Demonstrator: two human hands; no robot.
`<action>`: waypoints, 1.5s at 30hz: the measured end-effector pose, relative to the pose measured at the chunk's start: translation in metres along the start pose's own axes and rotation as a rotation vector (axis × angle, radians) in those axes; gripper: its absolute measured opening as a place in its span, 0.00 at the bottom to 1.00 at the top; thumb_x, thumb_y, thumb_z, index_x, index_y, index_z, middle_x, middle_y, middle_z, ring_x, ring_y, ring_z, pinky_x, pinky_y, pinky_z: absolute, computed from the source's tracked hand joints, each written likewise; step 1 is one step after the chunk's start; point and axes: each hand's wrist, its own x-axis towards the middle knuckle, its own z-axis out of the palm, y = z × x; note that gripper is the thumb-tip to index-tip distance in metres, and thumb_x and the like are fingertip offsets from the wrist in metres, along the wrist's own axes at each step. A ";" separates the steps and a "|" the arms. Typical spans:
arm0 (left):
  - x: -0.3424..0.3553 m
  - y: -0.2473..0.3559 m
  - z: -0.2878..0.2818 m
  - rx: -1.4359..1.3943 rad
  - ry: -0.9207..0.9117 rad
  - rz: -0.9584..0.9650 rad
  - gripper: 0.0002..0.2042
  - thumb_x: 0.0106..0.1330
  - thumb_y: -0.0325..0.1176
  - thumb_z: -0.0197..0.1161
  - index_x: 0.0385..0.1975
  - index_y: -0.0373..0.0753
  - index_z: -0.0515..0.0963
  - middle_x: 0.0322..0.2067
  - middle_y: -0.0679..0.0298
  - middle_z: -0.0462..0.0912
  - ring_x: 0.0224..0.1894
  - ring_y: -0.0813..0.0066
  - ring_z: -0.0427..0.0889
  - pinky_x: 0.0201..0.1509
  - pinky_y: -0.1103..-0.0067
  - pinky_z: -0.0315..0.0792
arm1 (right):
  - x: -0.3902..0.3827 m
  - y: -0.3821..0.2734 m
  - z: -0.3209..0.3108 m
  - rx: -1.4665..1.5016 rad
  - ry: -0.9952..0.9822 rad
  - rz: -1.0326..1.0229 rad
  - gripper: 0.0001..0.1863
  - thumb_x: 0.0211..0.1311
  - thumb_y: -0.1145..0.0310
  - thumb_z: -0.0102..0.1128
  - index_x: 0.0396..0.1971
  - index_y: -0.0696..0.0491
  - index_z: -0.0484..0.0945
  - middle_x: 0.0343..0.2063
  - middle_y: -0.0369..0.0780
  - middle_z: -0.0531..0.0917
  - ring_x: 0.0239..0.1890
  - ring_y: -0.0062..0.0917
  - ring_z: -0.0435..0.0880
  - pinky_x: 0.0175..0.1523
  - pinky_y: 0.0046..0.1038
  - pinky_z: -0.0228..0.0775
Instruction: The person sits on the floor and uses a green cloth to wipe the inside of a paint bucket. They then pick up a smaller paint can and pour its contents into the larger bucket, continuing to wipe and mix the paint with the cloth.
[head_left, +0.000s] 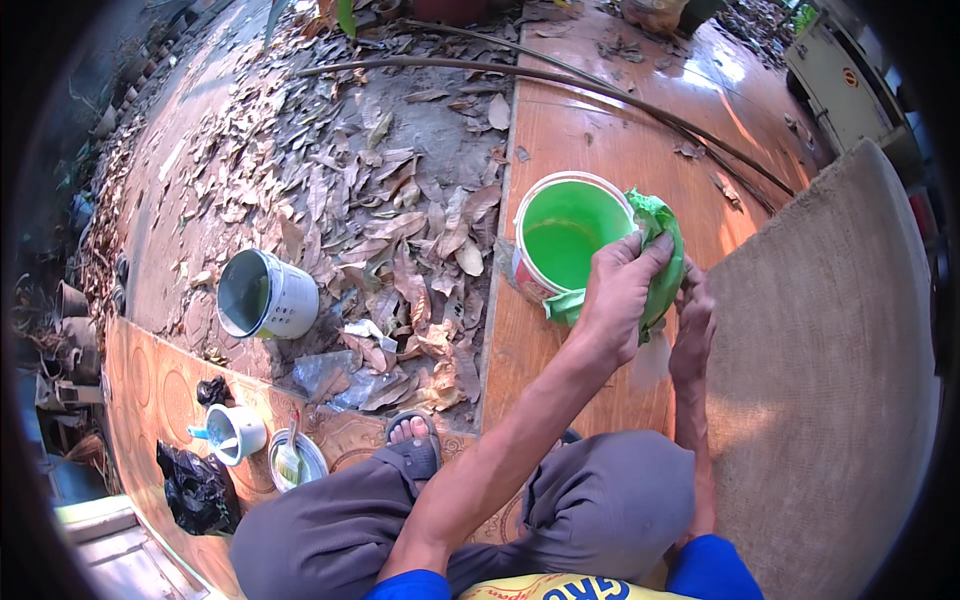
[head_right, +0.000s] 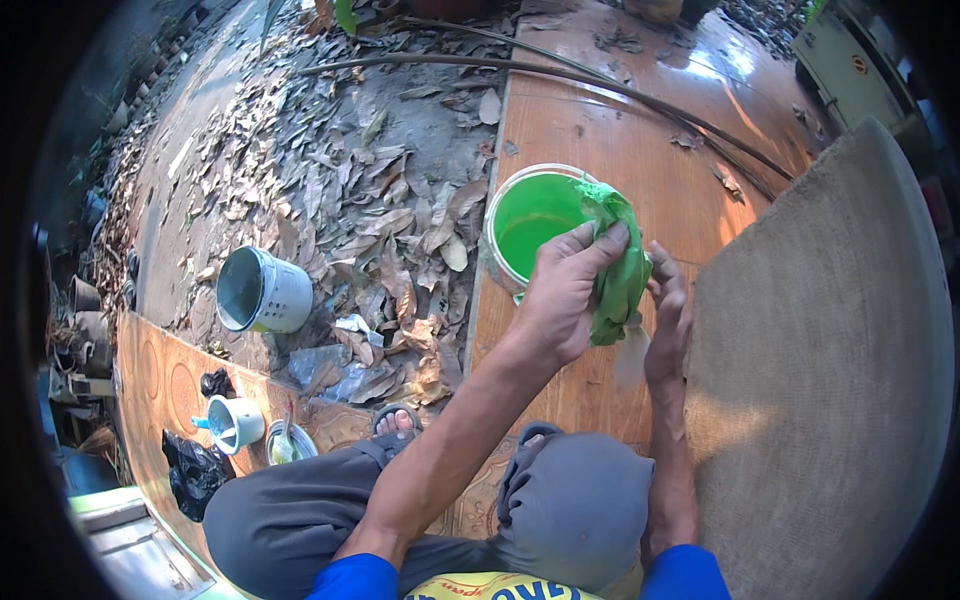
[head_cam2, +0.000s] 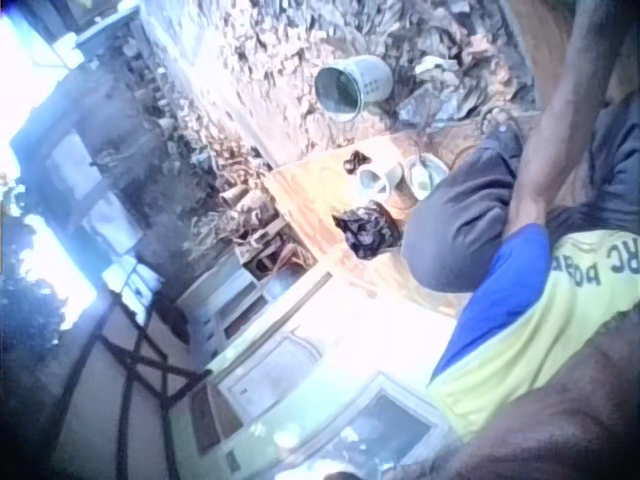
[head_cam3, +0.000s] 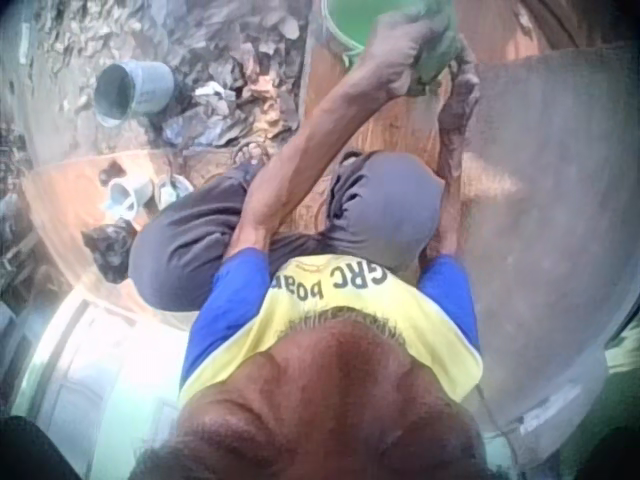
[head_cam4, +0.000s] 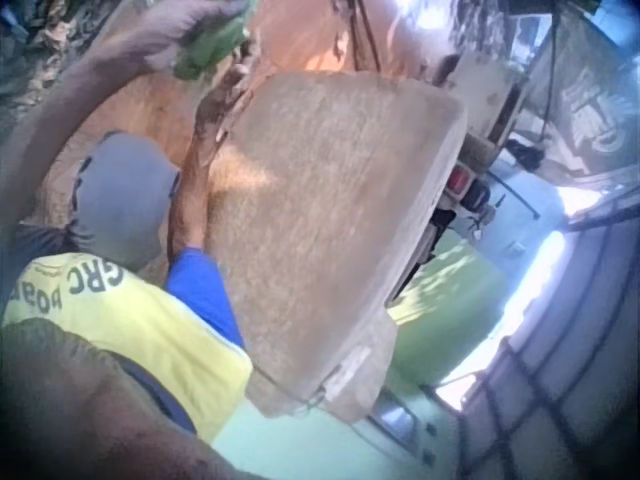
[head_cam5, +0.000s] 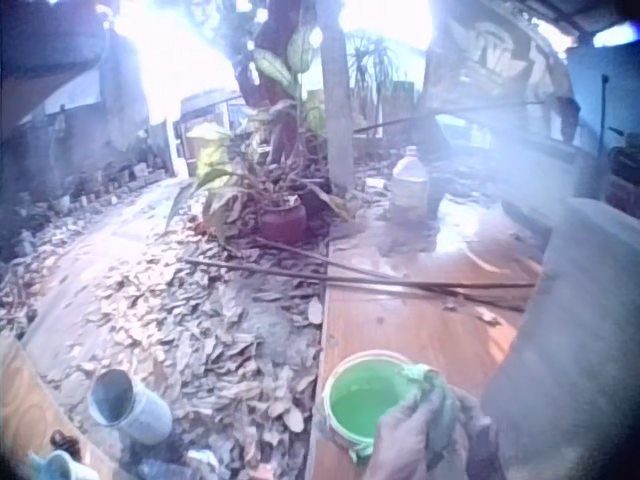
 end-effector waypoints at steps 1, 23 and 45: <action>0.000 -0.005 0.003 -0.014 0.009 -0.002 0.07 0.72 0.32 0.58 0.44 0.36 0.77 0.37 0.67 0.82 0.36 0.83 0.80 0.40 0.82 0.77 | -0.008 -0.001 0.004 0.002 -0.039 -0.099 0.39 0.66 0.40 0.52 0.65 0.56 0.64 0.55 0.44 0.74 0.60 0.30 0.71 0.64 0.35 0.63; 0.056 -0.025 -0.055 -0.236 0.113 0.116 0.15 0.73 0.29 0.50 0.57 0.31 0.68 0.40 0.57 0.81 0.47 0.65 0.80 0.52 0.70 0.74 | 0.043 -0.085 0.036 -0.519 -0.479 0.448 0.23 0.59 0.64 0.57 0.52 0.60 0.72 0.45 0.43 0.80 0.49 0.26 0.78 0.53 0.33 0.70; 0.090 -0.066 -0.107 -0.662 0.232 -0.017 0.16 0.69 0.40 0.59 0.48 0.34 0.73 0.34 0.60 0.80 0.43 0.64 0.80 0.50 0.65 0.78 | 0.059 -0.069 0.044 -0.508 -0.436 0.536 0.17 0.69 0.61 0.57 0.44 0.60 0.80 0.30 0.31 0.80 0.29 0.12 0.76 0.34 0.20 0.71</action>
